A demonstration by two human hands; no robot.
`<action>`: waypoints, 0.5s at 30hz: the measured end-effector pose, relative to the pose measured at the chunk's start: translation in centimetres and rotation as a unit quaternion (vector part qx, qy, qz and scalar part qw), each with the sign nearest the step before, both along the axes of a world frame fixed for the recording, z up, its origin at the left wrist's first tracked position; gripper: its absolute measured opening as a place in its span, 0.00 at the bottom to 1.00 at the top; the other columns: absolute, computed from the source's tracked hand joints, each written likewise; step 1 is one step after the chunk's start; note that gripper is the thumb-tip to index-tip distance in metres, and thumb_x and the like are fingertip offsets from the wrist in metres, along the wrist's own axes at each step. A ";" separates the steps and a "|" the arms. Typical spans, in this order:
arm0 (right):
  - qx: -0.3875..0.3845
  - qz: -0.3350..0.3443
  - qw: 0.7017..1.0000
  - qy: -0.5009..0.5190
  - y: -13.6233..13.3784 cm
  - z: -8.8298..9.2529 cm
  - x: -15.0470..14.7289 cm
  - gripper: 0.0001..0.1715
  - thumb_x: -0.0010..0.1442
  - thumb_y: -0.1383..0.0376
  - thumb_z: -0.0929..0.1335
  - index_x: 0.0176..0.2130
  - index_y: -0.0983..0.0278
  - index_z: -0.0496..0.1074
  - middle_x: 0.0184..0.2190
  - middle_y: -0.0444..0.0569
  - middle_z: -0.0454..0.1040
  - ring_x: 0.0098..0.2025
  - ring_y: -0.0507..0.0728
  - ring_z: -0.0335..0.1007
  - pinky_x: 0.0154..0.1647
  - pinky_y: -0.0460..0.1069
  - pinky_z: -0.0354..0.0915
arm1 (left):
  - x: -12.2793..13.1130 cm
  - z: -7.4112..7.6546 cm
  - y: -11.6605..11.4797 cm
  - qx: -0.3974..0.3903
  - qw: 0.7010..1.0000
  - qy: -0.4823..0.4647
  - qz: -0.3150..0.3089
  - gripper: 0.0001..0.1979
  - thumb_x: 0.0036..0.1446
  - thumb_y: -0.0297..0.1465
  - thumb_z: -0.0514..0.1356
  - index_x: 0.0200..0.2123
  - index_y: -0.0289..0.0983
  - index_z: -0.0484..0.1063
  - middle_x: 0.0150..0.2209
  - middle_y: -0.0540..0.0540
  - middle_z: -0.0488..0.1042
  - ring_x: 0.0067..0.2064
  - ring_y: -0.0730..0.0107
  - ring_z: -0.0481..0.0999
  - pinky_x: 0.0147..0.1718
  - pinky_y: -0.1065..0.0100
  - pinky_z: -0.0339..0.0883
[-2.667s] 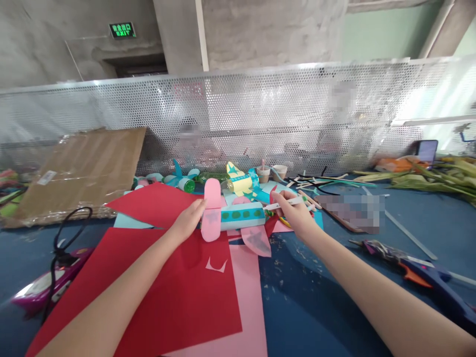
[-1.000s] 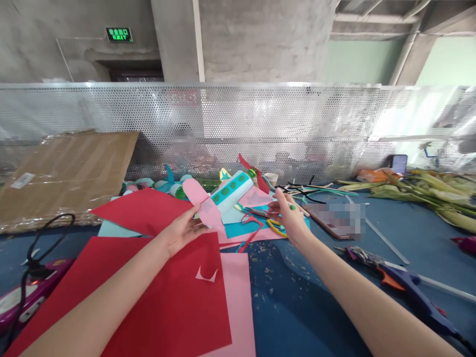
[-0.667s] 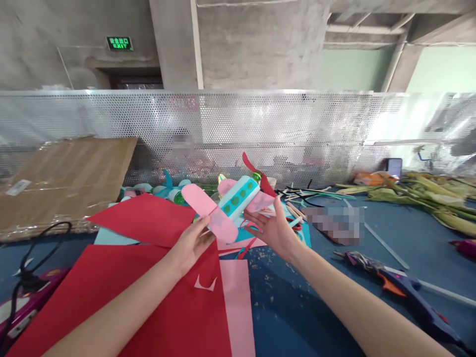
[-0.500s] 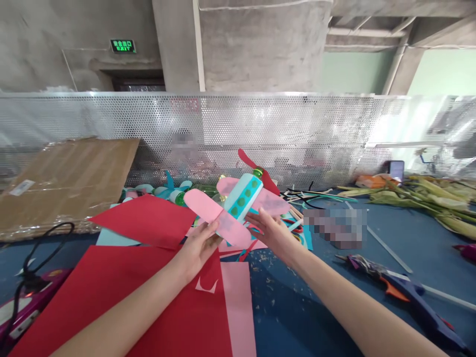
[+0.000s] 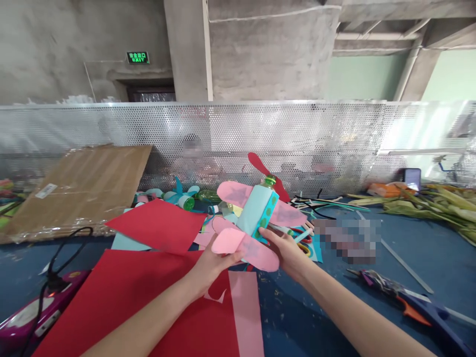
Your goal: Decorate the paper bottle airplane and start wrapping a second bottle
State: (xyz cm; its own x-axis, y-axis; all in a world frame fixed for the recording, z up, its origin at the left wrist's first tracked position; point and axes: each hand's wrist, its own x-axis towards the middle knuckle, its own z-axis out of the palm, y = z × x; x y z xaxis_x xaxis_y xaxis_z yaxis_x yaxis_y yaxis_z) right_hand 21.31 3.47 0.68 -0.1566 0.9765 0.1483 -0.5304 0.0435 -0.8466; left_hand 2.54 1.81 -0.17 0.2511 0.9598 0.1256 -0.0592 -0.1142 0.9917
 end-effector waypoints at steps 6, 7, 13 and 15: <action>-0.007 -0.023 0.999 -0.021 -0.1 0.3 -0.2 0.31 0.42 0.57 0.79 0.47 0.61 0.76 0.43 0.51 0.81 0.51 0.66 0.75 0.49 0.57 0.72 | -0.3 0.4 -0.5 0.010 0.997 0.075 -0.024 0.22 0.52 0.43 0.66 0.48 0.40 0.75 0.52 0.41 0.76 0.57 0.50 0.71 0.57 0.53 0.62; -0.015 -0.029 0.999 -0.025 -0.1 0.3 -0.1 0.30 0.41 0.57 0.79 0.45 0.61 0.76 0.42 0.51 0.82 0.50 0.66 0.75 0.49 0.56 0.72 | -0.3 0.5 -0.5 0.008 0.996 0.080 -0.029 0.22 0.52 0.43 0.66 0.48 0.40 0.75 0.53 0.41 0.76 0.57 0.50 0.71 0.57 0.53 0.62; -0.086 -0.061 0.994 -0.031 0.3 0.3 0.4 0.25 0.39 0.58 0.79 0.37 0.61 0.74 0.37 0.50 0.82 0.44 0.64 0.78 0.41 0.53 0.75 | -1.0 1.0 0.3 -0.017 0.985 -0.026 -0.168 0.34 0.47 0.42 0.70 0.57 0.43 0.68 0.58 0.42 0.72 0.59 0.49 0.68 0.60 0.50 0.57; -0.090 -0.052 0.994 -0.038 0.5 0.2 0.7 0.25 0.40 0.58 0.79 0.38 0.61 0.74 0.38 0.49 0.82 0.44 0.63 0.79 0.40 0.52 0.75 | -1.6 1.5 0.9 -0.064 0.980 -0.123 -0.144 0.38 0.47 0.50 0.67 0.59 0.44 0.65 0.60 0.42 0.69 0.62 0.50 0.65 0.61 0.52 0.57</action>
State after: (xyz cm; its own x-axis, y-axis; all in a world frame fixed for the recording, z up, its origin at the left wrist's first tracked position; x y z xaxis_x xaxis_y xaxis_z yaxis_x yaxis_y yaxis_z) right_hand 22.01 3.96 0.89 -0.0576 0.9976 -0.0393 -0.4655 -0.0616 -0.8829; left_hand 0.97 2.69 1.35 0.4913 0.8654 0.0985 -0.3091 0.0675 0.9486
